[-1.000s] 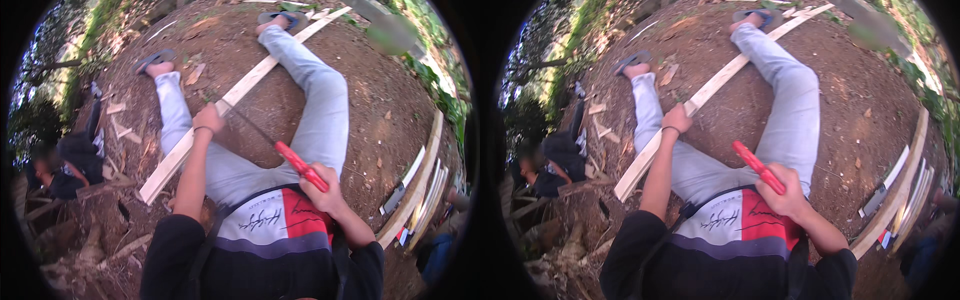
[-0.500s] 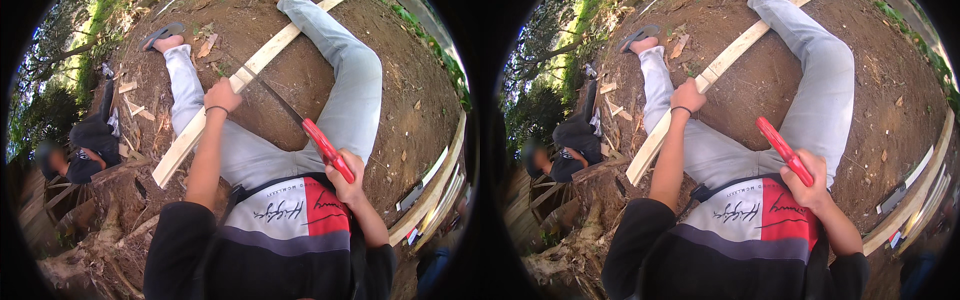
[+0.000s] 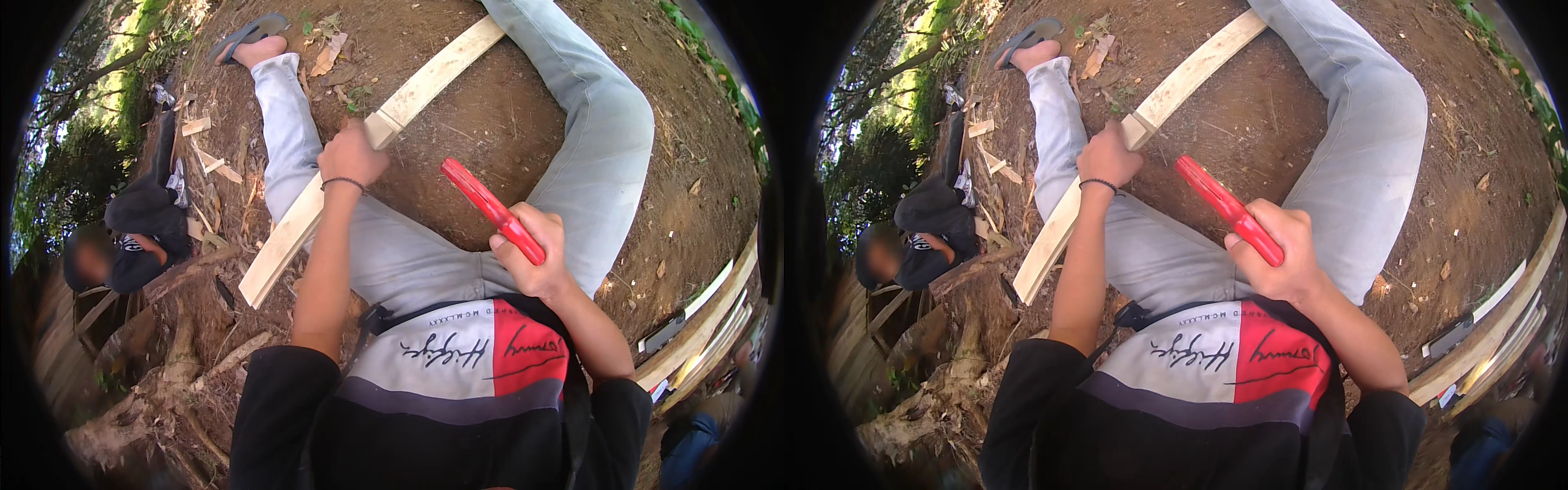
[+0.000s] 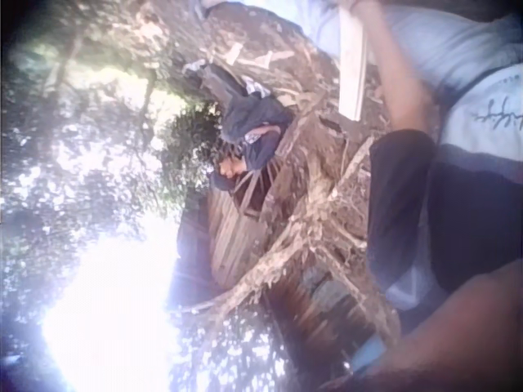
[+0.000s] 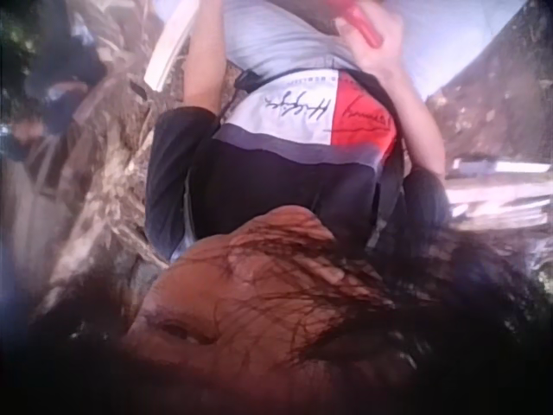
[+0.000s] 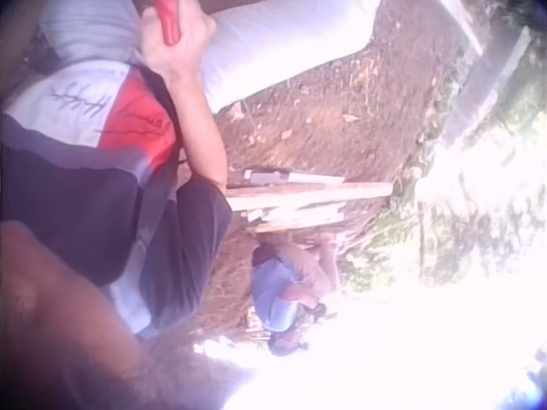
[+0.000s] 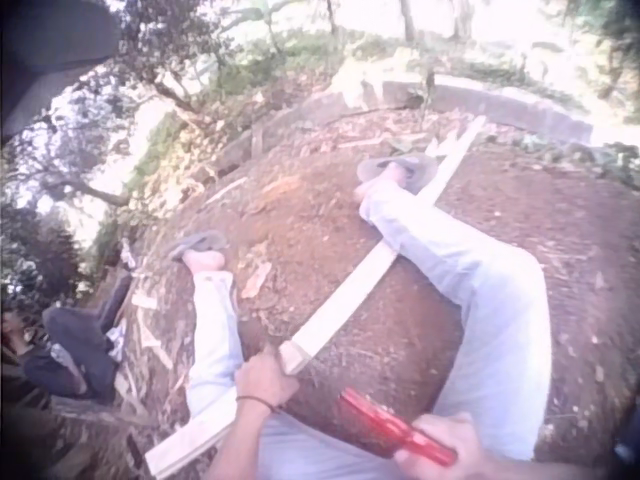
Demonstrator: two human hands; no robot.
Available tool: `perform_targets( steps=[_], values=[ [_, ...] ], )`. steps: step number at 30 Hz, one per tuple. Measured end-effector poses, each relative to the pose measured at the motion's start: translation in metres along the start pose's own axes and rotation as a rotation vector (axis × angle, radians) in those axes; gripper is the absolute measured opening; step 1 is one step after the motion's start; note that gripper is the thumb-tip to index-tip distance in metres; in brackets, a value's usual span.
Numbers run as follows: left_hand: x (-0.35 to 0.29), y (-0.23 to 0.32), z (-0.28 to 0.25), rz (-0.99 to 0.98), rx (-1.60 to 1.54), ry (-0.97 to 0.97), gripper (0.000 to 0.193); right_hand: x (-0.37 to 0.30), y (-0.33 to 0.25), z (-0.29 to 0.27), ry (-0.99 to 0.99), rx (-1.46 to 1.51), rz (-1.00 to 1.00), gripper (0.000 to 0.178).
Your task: The person saws a wooden board with a hand saw while sitting on the ground, then handles and stacks the resulting wood pieces.
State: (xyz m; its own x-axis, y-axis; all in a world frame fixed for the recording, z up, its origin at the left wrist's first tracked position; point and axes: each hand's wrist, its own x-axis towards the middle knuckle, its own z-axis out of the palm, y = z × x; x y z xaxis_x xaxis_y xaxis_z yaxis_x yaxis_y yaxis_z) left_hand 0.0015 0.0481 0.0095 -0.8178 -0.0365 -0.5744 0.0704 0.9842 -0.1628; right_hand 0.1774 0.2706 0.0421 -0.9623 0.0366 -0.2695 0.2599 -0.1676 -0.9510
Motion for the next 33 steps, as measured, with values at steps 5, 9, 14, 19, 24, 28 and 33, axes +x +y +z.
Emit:
perform_targets(
  steps=[5,9,14,19,24,28,33],
  values=[
    [-0.001,0.004,0.001,-0.005,0.018,0.019,0.041,0.015,0.007,-0.007,-0.026,-0.050,-0.004,0.014],
    [0.001,0.005,0.002,-0.010,0.009,0.022,0.039,0.020,0.003,-0.007,-0.053,-0.047,-0.012,0.015],
    [0.002,0.005,0.002,-0.007,0.007,0.017,0.038,0.011,-0.001,-0.002,-0.060,-0.043,0.022,0.015],
    [0.002,0.002,-0.001,0.005,0.028,-0.038,0.040,-0.028,-0.018,-0.025,-0.055,-0.148,-0.029,0.017],
    [0.006,0.009,0.003,0.017,0.061,0.014,0.044,0.011,0.001,0.010,0.030,-0.086,-0.057,0.018],
    [0.011,0.003,-0.004,0.037,0.039,-0.054,0.040,-0.010,0.007,0.000,0.050,-0.017,0.043,0.019],
    [0.009,0.004,0.003,0.061,0.049,0.017,0.038,-0.016,-0.001,-0.003,0.052,-0.076,-0.072,0.019]
  ],
)
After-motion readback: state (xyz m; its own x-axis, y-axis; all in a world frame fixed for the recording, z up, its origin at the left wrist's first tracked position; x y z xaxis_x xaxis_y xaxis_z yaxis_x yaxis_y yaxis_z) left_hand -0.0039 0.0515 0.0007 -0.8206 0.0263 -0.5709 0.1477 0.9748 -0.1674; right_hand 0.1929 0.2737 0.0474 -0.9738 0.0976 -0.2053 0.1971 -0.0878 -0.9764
